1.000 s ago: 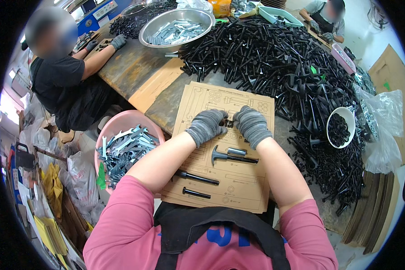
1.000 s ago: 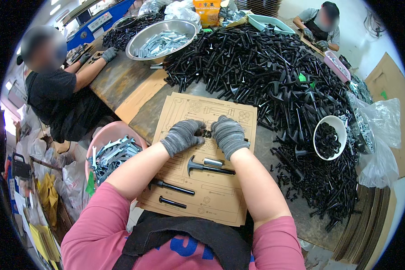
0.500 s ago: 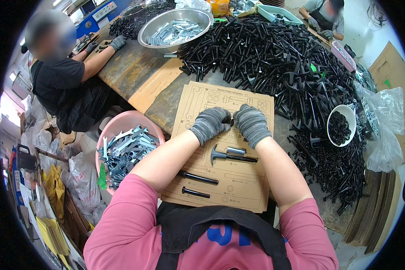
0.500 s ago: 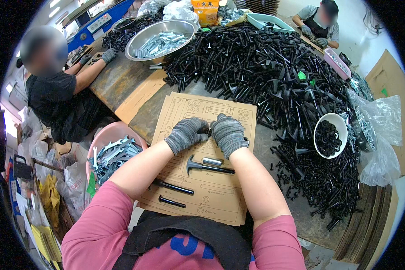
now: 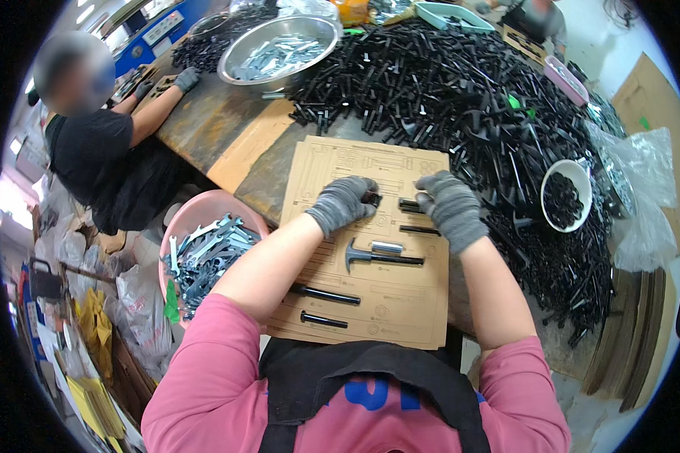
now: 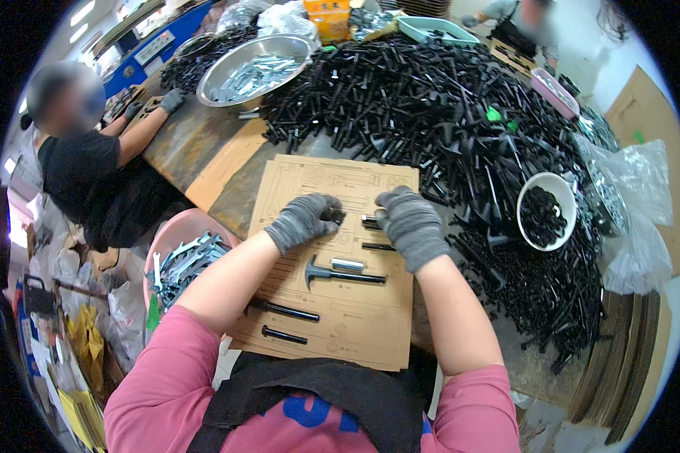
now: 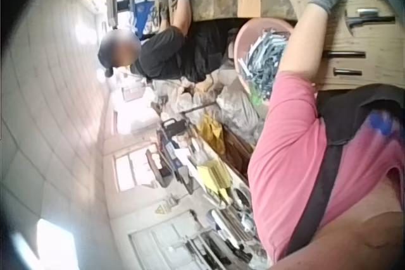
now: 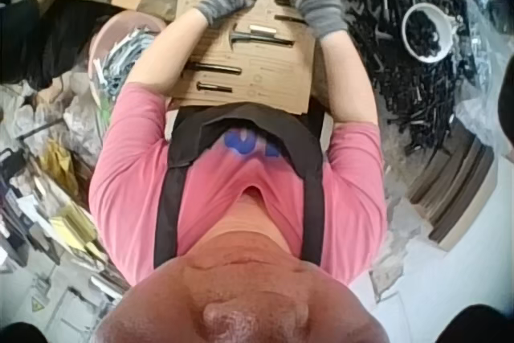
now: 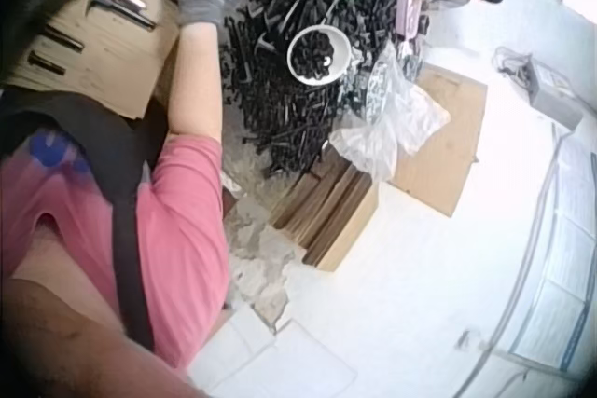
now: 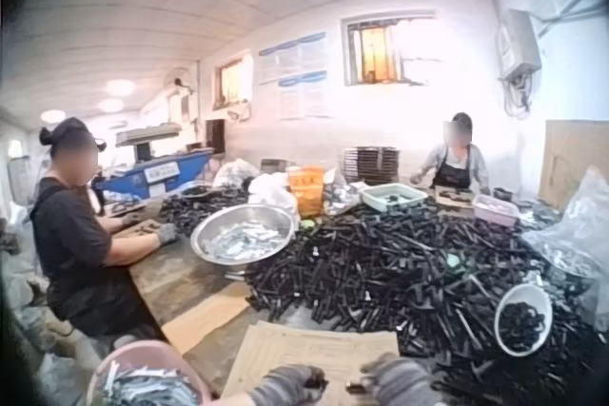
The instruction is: The person assembles small hardware sets by picking hammers, nails, and washers from piles and bowls, then placing them into designated slots on cardboard templates. The person repeats this process for multiple templates, arranging each component carefully before moving to the next.
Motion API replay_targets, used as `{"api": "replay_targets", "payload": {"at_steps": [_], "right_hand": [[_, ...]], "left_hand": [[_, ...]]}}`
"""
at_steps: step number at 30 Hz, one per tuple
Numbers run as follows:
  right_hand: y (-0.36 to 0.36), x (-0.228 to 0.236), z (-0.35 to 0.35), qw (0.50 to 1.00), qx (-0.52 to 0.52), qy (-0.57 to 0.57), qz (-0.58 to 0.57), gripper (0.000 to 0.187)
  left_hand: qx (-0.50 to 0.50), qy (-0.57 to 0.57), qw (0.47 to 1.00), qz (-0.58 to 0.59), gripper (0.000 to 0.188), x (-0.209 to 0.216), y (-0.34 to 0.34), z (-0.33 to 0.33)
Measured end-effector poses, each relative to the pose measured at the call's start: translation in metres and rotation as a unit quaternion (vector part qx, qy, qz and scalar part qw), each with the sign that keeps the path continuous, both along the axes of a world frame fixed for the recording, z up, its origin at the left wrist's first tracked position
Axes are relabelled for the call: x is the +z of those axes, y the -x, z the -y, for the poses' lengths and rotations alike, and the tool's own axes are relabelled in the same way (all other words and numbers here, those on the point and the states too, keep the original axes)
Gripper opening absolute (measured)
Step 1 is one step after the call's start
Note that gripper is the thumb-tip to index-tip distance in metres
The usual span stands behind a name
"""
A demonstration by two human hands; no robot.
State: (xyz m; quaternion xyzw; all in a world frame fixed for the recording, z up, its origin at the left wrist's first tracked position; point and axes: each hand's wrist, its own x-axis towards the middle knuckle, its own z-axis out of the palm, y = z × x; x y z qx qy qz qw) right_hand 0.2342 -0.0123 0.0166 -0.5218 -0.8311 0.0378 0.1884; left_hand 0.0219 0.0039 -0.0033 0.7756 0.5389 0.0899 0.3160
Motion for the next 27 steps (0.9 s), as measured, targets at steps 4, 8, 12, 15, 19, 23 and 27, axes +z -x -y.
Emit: {"api": "replay_targets", "payload": {"at_steps": [4, 8, 12, 15, 19, 23, 27], "right_hand": [[-0.087, 0.004, 0.054, 0.996, -0.051, -0.063, -0.045, 0.016], [-0.146, -0.002, 0.110, 0.988, -0.139, 0.013, -0.073, 0.017], [-0.156, -0.005, 0.155, 0.972, -0.205, 0.114, -0.018, 0.019], [-0.149, -0.014, 0.166, 0.956, -0.248, 0.143, 0.071, 0.024], [-0.136, -0.024, 0.159, 0.936, -0.286, 0.184, 0.090, 0.026], [-0.135, -0.030, 0.155, 0.959, -0.231, 0.116, 0.119, 0.022], [-0.137, -0.037, 0.162, 0.974, -0.216, 0.055, 0.043, 0.018]], "left_hand": [[0.040, -0.067, 0.997, 0.023, 0.040, 0.008, -0.005, 0.003], [0.023, -0.067, 0.989, 0.126, 0.034, 0.016, -0.032, 0.023], [-0.145, -0.091, 0.974, 0.150, 0.029, 0.020, -0.096, 0.048], [-0.310, -0.096, 0.942, 0.091, 0.033, 0.003, -0.145, 0.064], [-0.362, -0.155, 0.919, 0.018, 0.032, -0.009, -0.195, 0.085], [-0.379, -0.152, 0.909, -0.081, 0.029, -0.009, -0.209, 0.083], [-0.385, -0.159, 0.900, -0.133, 0.024, -0.010, -0.209, 0.080]]}}
